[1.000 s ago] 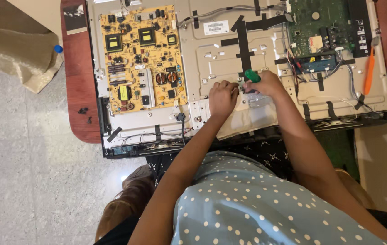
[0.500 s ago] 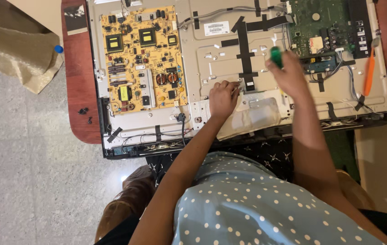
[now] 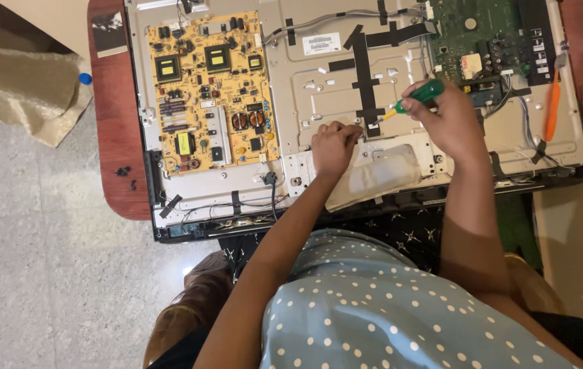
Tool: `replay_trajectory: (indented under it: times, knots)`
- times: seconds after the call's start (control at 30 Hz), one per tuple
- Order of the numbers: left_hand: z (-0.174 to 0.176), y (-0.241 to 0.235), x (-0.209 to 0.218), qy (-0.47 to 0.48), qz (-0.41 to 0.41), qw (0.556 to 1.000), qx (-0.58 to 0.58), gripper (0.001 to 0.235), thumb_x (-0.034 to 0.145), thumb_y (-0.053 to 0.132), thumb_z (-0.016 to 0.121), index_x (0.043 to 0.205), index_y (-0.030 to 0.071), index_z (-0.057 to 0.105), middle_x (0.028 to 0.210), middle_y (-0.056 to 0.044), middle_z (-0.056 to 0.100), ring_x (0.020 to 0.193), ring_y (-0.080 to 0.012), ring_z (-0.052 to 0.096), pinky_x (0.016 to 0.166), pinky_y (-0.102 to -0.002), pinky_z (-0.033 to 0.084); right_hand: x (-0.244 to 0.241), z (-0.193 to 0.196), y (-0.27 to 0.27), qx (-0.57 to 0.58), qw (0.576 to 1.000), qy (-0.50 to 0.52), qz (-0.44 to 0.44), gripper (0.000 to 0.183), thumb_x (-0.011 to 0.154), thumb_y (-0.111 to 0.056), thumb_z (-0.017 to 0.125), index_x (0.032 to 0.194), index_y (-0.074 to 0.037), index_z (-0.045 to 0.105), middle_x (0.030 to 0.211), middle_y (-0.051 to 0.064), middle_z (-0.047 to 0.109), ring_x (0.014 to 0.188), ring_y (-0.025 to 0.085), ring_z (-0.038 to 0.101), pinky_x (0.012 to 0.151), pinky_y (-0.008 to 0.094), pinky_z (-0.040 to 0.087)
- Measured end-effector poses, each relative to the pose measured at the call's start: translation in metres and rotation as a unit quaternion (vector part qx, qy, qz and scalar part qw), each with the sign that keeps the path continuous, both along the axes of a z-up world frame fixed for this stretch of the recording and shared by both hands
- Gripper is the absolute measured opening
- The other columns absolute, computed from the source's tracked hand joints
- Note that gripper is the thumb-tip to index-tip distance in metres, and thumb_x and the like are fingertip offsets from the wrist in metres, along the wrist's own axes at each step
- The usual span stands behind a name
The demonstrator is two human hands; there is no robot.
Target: The person works on the internal components of a disassembled television, using a green-handled screwdriver to remove and reinsert screws on a metal bracket and circuit board. They also use an orange plastic pry tool to adjust parts near the circuit board.
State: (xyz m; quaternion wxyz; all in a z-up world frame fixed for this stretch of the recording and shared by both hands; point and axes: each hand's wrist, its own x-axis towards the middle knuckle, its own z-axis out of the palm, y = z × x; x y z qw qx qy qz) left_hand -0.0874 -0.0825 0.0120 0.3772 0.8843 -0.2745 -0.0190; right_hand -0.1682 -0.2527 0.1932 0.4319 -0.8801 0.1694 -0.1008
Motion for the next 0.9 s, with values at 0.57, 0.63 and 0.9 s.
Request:
replay_trajectory:
  times: [0.57,0.63,0.9]
  knots:
    - [-0.006,-0.001,0.0,-0.018,0.003,1.0,0.004,0.012,0.091,0.031,0.072,0.099,0.03,0.08,0.087,0.003,0.068,0.086,-0.024,0.06,0.074,-0.041,0.045,0.011,-0.027,0.0,0.061,0.997,0.033,0.025,0.021,0.098,-0.019,0.074,0.109,-0.001,0.07,0.097,0.006,0.071,0.086,0.015,0.072,0.076,0.029,0.06]
    - [-0.007,-0.002,0.0,-0.02,0.002,1.0,0.001,0.012,0.091,0.031,0.072,0.099,0.03,0.08,0.088,0.003,0.068,0.086,-0.0241,0.06,0.074,-0.041,0.046,0.011,-0.027,0.0,0.053,0.998,0.023,0.031,0.021,0.099,-0.019,0.074,0.109,0.0,0.07,0.098,0.006,0.07,0.085,0.015,0.072,0.075,0.03,0.059]
    - [-0.005,-0.001,-0.001,-0.025,0.007,1.0,-0.013,0.011,0.09,0.032,0.072,0.097,0.03,0.08,0.086,0.002,0.068,0.086,-0.0247,0.06,0.075,-0.041,0.045,0.011,-0.027,0.001,0.039,0.998,0.026,0.045,0.02,0.098,-0.019,0.075,0.107,-0.001,0.073,0.096,0.008,0.069,0.082,0.015,0.07,0.074,0.03,0.057]
